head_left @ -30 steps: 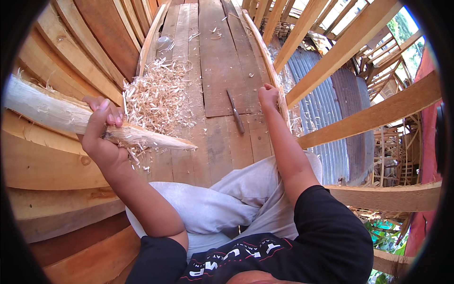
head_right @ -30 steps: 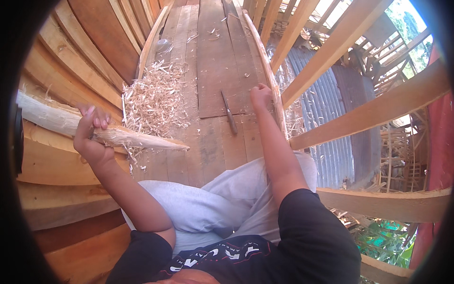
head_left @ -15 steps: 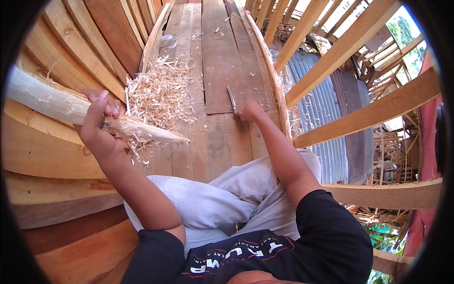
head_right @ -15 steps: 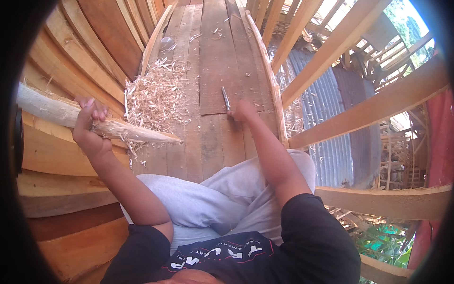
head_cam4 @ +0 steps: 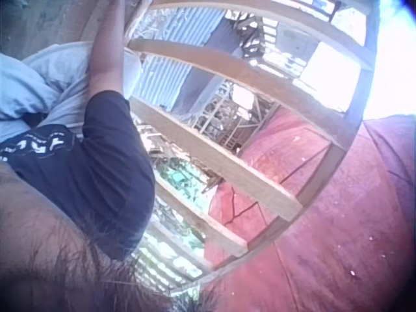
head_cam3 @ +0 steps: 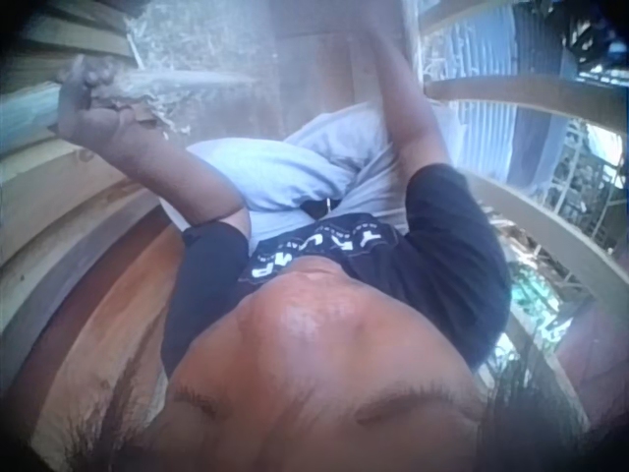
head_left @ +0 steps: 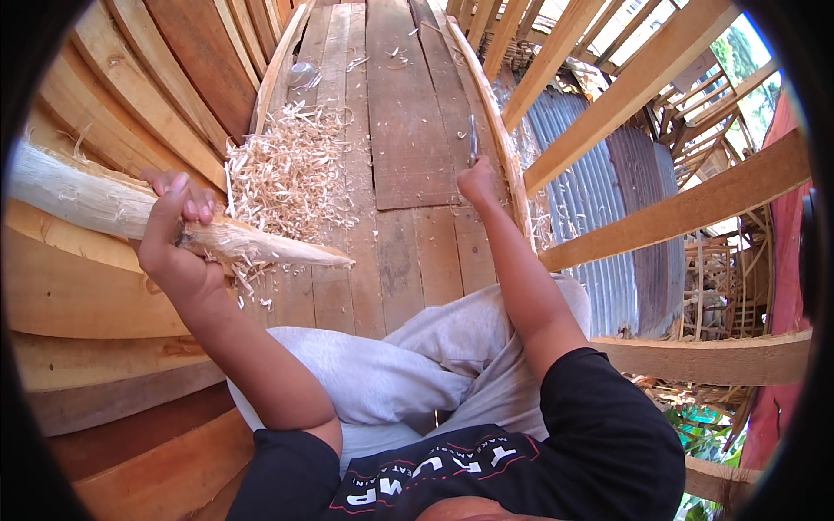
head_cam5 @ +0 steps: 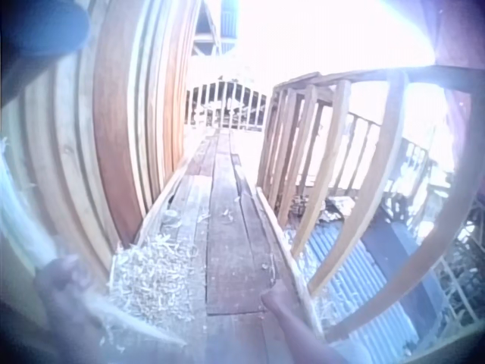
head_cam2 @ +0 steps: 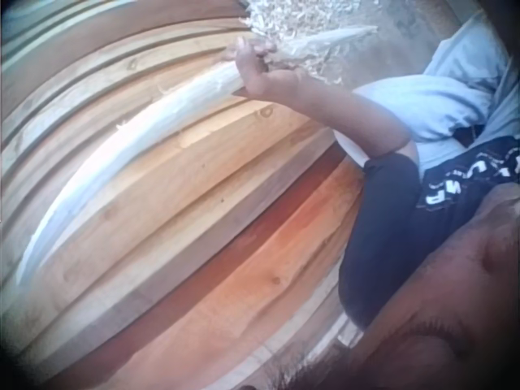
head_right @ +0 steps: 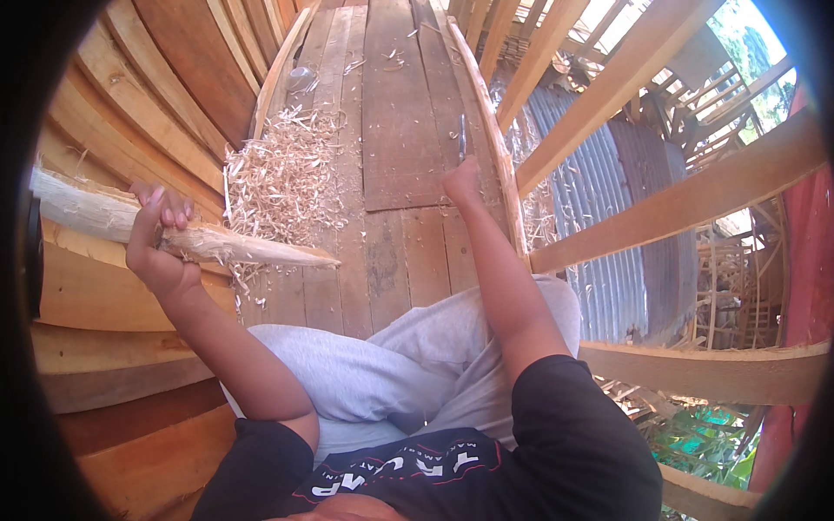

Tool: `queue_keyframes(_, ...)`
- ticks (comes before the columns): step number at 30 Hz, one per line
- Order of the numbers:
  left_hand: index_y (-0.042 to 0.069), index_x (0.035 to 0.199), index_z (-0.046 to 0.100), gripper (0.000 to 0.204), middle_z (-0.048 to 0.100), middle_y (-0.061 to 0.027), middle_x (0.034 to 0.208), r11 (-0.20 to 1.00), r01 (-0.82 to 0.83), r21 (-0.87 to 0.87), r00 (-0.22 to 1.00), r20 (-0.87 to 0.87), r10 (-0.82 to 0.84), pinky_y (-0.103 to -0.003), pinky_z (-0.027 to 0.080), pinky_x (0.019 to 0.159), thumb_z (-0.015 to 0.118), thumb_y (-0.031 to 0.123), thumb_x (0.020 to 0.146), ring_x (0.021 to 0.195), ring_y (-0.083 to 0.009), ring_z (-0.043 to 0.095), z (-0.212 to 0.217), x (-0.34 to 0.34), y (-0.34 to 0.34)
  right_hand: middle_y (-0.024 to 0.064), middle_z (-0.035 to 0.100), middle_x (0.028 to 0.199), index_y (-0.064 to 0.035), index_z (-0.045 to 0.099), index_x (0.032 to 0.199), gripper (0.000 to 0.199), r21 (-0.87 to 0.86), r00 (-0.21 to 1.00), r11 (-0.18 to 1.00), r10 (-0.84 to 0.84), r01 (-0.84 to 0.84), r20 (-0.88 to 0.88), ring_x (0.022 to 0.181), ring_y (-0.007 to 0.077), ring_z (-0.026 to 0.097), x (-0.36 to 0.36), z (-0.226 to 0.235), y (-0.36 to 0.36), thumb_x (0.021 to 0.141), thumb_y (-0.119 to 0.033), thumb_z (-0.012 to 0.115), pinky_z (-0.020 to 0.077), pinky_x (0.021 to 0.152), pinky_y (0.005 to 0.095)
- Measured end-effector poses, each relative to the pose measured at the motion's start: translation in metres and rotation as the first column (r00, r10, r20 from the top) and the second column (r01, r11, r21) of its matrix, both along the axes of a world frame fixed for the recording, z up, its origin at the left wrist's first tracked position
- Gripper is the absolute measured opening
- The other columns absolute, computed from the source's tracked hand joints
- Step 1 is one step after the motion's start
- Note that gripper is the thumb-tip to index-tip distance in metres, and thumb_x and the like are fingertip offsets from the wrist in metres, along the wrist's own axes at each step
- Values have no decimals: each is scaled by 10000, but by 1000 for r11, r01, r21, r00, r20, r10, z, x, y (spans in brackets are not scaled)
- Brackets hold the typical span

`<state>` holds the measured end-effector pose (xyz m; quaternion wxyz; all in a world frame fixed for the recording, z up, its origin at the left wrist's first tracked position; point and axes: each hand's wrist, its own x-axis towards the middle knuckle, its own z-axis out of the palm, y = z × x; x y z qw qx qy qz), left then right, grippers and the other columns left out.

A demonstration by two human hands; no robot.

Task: The person sits on a wooden floor and uses a knife to carve a long piece of wood. They hold the wood with one hand and shave off thin strips with the other, creating a pile of wood shavings.

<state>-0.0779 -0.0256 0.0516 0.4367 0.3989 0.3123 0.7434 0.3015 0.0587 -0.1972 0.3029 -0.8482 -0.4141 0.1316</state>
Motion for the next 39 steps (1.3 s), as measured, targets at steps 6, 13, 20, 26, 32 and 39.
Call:
queue_keyframes(6, 86, 809, 441, 181, 420, -16, 634, 1000, 14, 0, 998, 54, -14, -268, 361, 615, 611, 36, 768, 561, -112, 401, -2, 7, 2, 205, 651, 1098, -34, 670, 1068, 327, -49, 999, 998, -24, 27, 43, 1052, 333, 620, 36, -23, 2, 770, -165, 696, 480, 912, 404)
queue_keyframes(13, 80, 810, 441, 174, 431, -20, 647, 1000, 22, -6, 999, 37, -22, -265, 366, 619, 604, 31, 775, 566, -110, 409, -4, 5, 3, 207, 680, 961, -7, 697, 944, 211, -121, 997, 992, -25, 33, 70, 913, 356, 663, 28, -24, 8, 743, -73, 683, 518, 827, 394)
queue_keyframes(20, 109, 818, 425, 182, 391, 9, 639, 1000, 14, -19, 1000, 1, -14, -271, 338, 645, 597, 53, 798, 573, -91, 372, -3, 9, 2, 154, 685, 812, 61, 673, 988, 304, 205, 733, 947, 323, -249, -599, 741, 161, 676, 5, -16, 15, 745, -102, 759, 547, 711, 301)
queue_keyframes(26, 106, 818, 422, 182, 389, 9, 639, 1000, 15, 2, 1000, 23, -15, -272, 335, 642, 597, 55, 805, 572, -92, 369, 0, 10, -1, 240, 687, 933, 54, 666, 1008, 305, -212, 993, 977, 35, -9, 117, 854, 308, 696, 26, -8, -20, 733, -78, 690, 547, 761, 385)
queue_keyframes(32, 105, 825, 426, 186, 398, 6, 643, 999, 11, 39, 1000, 12, -11, -271, 338, 642, 601, 47, 804, 571, -92, 372, 5, 7, -3, 218, 694, 927, 32, 681, 971, 253, -424, 985, 903, 134, -76, 109, 913, 322, 686, 12, 0, -35, 734, -53, 666, 541, 771, 396)
queue_keyframes(39, 75, 812, 457, 179, 440, -20, 656, 998, -5, 66, 999, 50, 2, -271, 373, 590, 612, -6, 773, 571, -112, 423, 14, -1, -9, 204, 696, 855, 48, 678, 914, 147, -278, 937, 903, 272, -328, -219, 718, 281, 710, -20, 9, -50, 793, 25, 598, 560, 626, 392)
